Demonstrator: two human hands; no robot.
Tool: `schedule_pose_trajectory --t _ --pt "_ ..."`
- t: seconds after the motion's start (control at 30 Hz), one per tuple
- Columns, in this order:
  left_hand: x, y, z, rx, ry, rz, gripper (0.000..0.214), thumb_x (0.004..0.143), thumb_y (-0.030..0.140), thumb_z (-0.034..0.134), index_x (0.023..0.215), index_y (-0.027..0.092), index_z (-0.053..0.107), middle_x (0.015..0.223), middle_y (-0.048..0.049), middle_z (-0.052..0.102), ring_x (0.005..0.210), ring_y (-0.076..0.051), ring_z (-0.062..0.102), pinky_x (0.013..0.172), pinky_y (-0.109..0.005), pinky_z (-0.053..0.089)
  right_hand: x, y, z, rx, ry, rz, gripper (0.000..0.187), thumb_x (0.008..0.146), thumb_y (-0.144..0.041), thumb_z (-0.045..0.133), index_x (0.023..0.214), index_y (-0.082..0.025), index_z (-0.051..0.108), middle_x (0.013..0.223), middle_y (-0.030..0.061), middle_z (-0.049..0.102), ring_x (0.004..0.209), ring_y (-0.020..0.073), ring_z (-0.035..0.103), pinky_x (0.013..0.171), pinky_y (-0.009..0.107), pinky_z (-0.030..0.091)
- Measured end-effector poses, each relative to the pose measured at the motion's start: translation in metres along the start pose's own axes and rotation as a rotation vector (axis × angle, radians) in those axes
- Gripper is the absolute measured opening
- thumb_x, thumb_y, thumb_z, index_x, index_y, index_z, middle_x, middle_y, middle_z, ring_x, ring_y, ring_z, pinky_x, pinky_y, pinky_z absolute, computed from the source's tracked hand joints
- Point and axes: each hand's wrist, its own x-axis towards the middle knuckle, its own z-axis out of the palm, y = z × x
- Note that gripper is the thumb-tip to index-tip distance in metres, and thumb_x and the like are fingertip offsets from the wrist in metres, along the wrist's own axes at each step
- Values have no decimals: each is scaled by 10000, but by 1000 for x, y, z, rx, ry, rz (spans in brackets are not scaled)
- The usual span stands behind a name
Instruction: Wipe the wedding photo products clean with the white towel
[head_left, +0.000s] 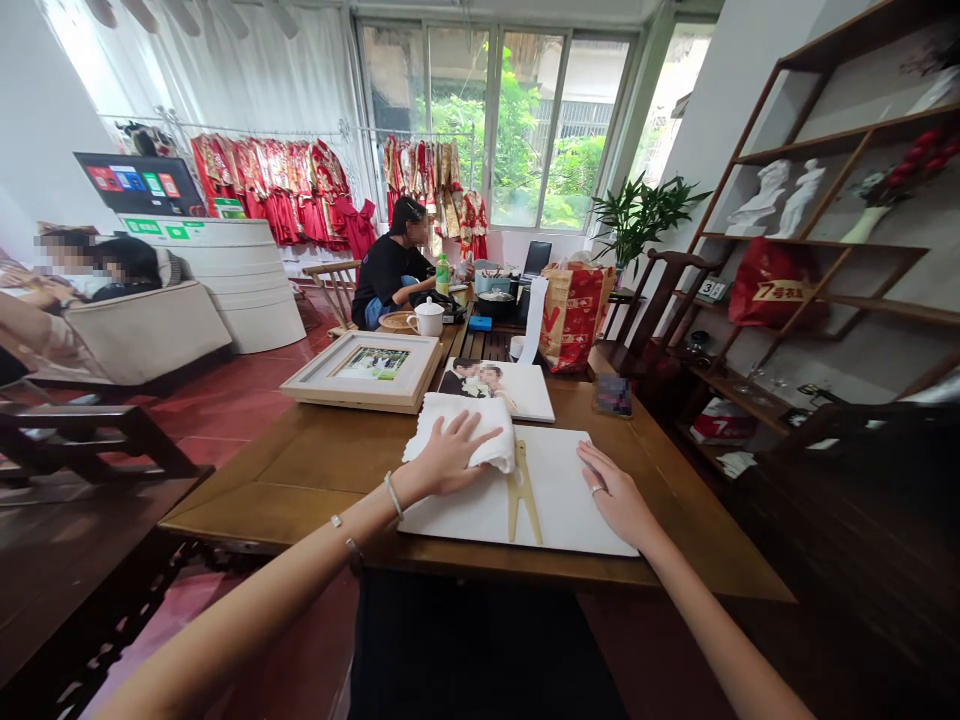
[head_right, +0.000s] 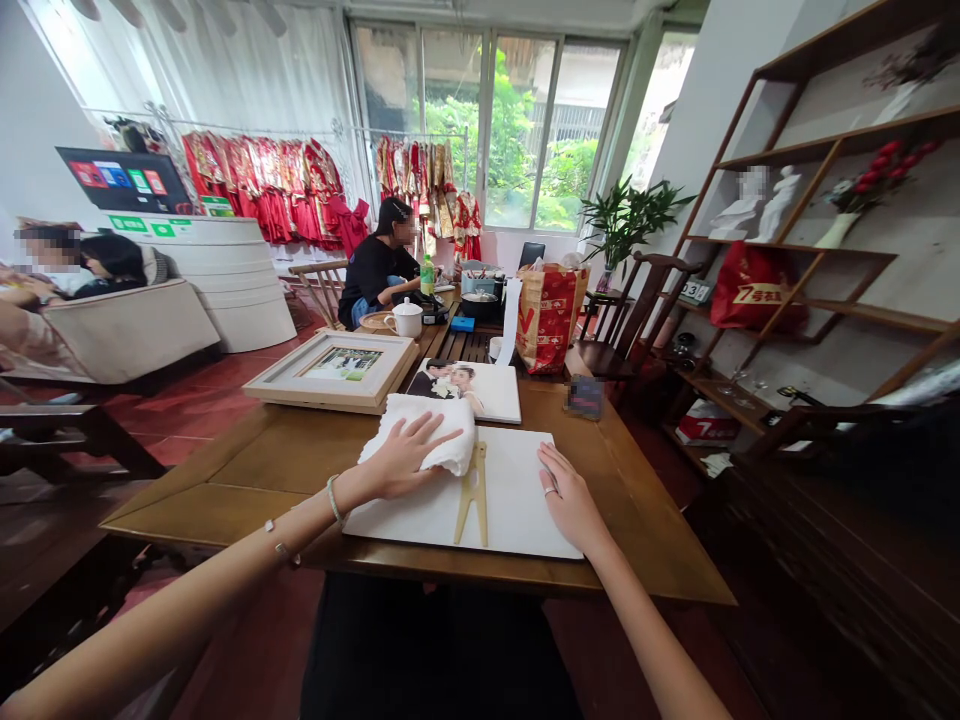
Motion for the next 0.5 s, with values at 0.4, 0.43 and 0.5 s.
schedule_pose_trajectory --t 0.4,0.43,0.5 --pt "-70 44 -16 -87 -43 79 792 773 341 564 1443 321 143 1512 -99 110 1360 -375 62 1013 -631 156 7 1 1 -12 9 -23 377 868 -269 425 1210 -199 568 1361 83 489 1295 225 398 1107 472 267" --pt "-73 44 -17 -94 -47 86 793 772 345 565 1442 326 142 1512 -95 115 1360 -374 66 1014 -631 153 7 1 1 -16 8 -21 381 867 -270 423 1210 -190 569 1361 91 487 1293 227 401 1105 471 271" --pt "-71 42 -18 -103 -38 90 762 790 353 547 1440 332 151 1509 -87 139 1359 -367 91 1015 -628 159 6 0 1 -22 11 -20 384 867 -270 418 1206 -182 573 1357 98 491 1290 231 404 1104 473 273"
